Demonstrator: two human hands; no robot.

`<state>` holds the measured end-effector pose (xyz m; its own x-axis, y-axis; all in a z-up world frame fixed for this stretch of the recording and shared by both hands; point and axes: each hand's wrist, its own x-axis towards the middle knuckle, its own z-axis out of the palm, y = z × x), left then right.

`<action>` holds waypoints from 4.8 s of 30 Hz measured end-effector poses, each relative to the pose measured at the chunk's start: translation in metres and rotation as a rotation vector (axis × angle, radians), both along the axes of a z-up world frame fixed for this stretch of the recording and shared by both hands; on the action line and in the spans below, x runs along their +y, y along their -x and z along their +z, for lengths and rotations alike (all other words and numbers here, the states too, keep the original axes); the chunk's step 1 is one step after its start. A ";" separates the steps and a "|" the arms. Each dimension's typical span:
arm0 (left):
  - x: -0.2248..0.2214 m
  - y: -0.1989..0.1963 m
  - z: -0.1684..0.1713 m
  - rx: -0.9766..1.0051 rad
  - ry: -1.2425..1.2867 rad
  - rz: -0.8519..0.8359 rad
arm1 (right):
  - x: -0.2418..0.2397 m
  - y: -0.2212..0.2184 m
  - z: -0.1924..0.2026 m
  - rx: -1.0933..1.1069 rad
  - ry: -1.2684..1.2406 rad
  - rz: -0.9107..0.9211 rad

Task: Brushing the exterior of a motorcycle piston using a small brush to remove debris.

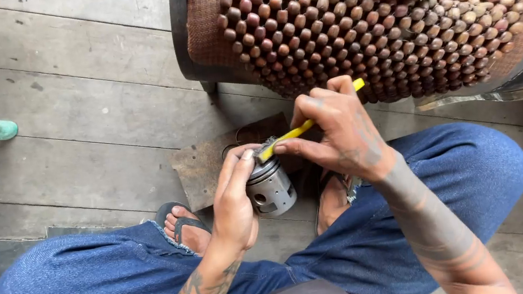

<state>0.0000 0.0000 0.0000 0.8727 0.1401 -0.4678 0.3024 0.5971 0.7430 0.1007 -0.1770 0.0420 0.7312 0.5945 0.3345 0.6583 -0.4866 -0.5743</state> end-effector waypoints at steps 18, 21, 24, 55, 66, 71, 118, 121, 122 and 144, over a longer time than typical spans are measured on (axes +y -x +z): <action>0.010 -0.011 0.008 -0.005 0.097 0.052 | -0.014 0.004 0.008 0.036 0.049 -0.078; 0.011 -0.010 0.009 -0.003 0.101 0.045 | -0.017 0.003 0.006 0.029 0.046 -0.100; 0.010 -0.011 0.014 0.006 0.105 0.039 | -0.018 0.002 0.005 0.022 0.051 -0.108; 0.066 -0.017 -0.055 0.117 0.169 -0.242 | 0.001 0.016 0.027 0.115 -0.168 0.150; 0.031 -0.017 0.000 0.188 -0.015 -0.116 | 0.003 0.017 0.026 0.015 -0.109 0.082; 0.034 -0.009 -0.023 0.138 0.080 -0.082 | 0.005 0.015 0.013 0.019 -0.096 0.096; 0.023 -0.004 0.000 0.189 0.130 -0.125 | 0.007 0.017 0.014 0.027 0.044 0.140; 0.022 -0.003 0.004 0.234 0.163 -0.074 | 0.005 0.015 0.009 -0.143 0.031 -0.010; 0.024 -0.001 0.002 0.229 0.163 -0.080 | 0.007 0.019 0.011 -0.118 0.040 -0.002; 0.018 -0.018 0.022 0.321 0.225 -0.144 | -0.018 0.008 0.013 -0.143 0.088 -0.147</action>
<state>0.0180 0.0183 0.0218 0.6806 -0.1095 -0.7244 0.5896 0.6687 0.4529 0.0931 -0.1946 0.0546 0.7609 0.5165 0.3929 0.6485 -0.6275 -0.4309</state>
